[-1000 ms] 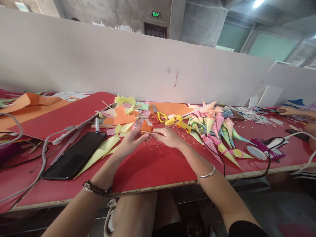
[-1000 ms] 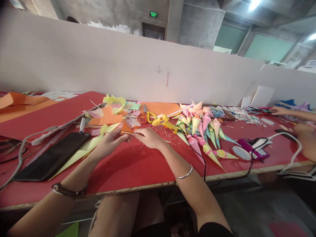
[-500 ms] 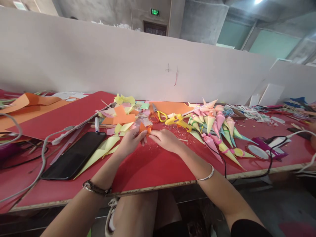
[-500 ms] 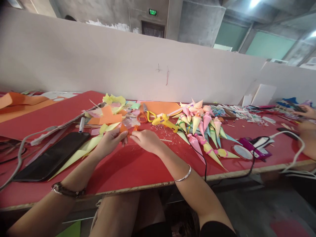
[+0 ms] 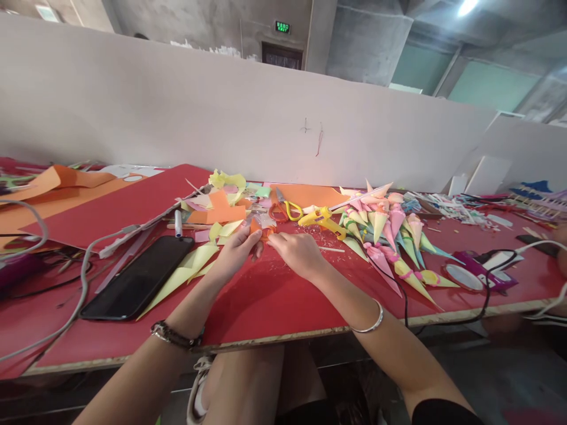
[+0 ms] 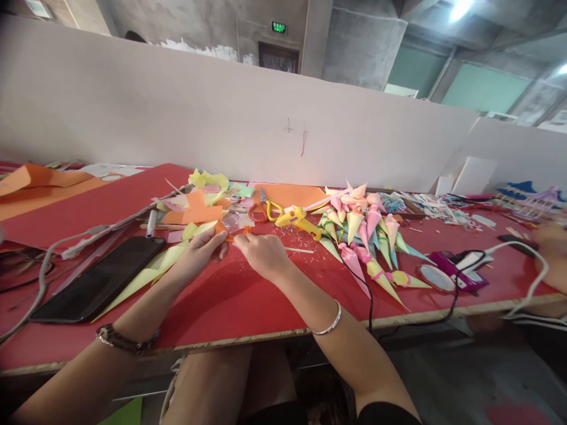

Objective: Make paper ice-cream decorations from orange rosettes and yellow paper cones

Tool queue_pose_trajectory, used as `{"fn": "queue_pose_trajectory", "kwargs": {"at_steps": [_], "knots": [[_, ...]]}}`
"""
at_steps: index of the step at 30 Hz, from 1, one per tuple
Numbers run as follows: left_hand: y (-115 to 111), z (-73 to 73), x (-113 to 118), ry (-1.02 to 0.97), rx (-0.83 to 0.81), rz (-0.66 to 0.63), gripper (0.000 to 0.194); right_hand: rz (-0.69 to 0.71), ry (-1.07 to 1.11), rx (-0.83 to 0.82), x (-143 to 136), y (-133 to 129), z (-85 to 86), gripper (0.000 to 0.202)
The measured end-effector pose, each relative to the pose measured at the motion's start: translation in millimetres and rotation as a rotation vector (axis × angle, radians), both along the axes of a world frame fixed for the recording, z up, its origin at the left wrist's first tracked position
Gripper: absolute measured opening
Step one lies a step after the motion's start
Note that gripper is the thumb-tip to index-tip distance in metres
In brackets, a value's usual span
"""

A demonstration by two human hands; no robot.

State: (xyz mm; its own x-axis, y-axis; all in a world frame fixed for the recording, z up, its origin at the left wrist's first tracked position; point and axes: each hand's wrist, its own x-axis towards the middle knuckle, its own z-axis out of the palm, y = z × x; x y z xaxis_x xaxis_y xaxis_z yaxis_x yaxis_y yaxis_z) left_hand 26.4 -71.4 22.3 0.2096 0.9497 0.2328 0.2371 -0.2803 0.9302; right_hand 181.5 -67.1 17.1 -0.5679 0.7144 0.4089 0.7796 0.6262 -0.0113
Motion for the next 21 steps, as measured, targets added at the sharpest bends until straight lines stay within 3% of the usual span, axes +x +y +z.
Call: {"fn": "queue_pose_trajectory", "kwargs": {"at_steps": [3,8,10,12,16,19,21], "knots": [[1.9,-2.1,-0.1,-0.023,0.063,-0.035,0.032,0.006,0.184,-0.159,2.8,1.1,5.0,0.031],[4.1,-2.4,-0.7,0.002,0.063,-0.143,0.031,0.236,0.515,-0.745,10.6,6.4,10.4,0.036],[4.8,-1.6,-0.7,0.009,0.06,-0.15,0.032,0.265,0.551,-0.831,9.4,6.7,9.1,0.038],[5.8,-1.8,-0.7,0.003,0.074,-0.102,0.029,0.211,0.516,-0.682,5.2,5.1,6.3,0.037],[7.9,-5.0,-0.9,-0.002,0.097,0.059,0.023,0.022,0.246,-0.193,-3.5,1.0,0.1,0.029],[8.2,-6.6,-1.1,-0.025,0.102,0.117,0.024,-0.011,0.119,-0.075,-5.5,0.4,-2.0,0.033],[7.8,-6.5,-1.1,-0.068,0.104,0.122,0.024,-0.005,0.162,-0.088,-6.1,0.5,-2.0,0.033]]}}
